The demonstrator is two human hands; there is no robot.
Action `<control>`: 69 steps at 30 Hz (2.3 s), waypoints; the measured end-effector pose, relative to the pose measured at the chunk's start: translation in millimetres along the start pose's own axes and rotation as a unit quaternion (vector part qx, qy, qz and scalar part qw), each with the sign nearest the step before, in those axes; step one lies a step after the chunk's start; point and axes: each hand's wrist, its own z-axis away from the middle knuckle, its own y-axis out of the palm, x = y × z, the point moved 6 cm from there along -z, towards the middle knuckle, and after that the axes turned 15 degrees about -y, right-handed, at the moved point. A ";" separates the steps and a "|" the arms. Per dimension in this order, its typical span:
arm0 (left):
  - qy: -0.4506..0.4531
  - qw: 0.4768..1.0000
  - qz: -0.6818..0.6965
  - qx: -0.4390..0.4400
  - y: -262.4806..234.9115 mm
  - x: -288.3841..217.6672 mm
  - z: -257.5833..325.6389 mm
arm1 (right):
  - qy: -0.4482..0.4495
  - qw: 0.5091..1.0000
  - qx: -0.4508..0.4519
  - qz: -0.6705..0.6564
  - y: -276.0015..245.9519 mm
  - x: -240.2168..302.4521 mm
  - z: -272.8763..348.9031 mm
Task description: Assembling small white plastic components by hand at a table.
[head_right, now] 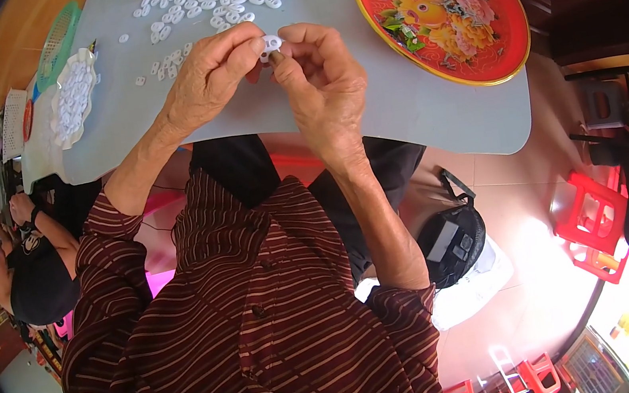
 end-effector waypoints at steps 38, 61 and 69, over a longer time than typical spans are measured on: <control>-0.031 0.998 0.039 0.023 15.6 5.3 20.9 | -0.091 0.951 0.170 0.243 5.0 26.4 -0.4; -0.173 0.925 0.300 0.153 35.6 19.5 20.1 | -0.035 0.966 0.159 0.199 -12.1 28.1 4.2; -0.138 0.962 0.216 0.089 34.7 13.7 16.6 | -0.013 0.978 0.169 0.124 -15.7 19.3 5.2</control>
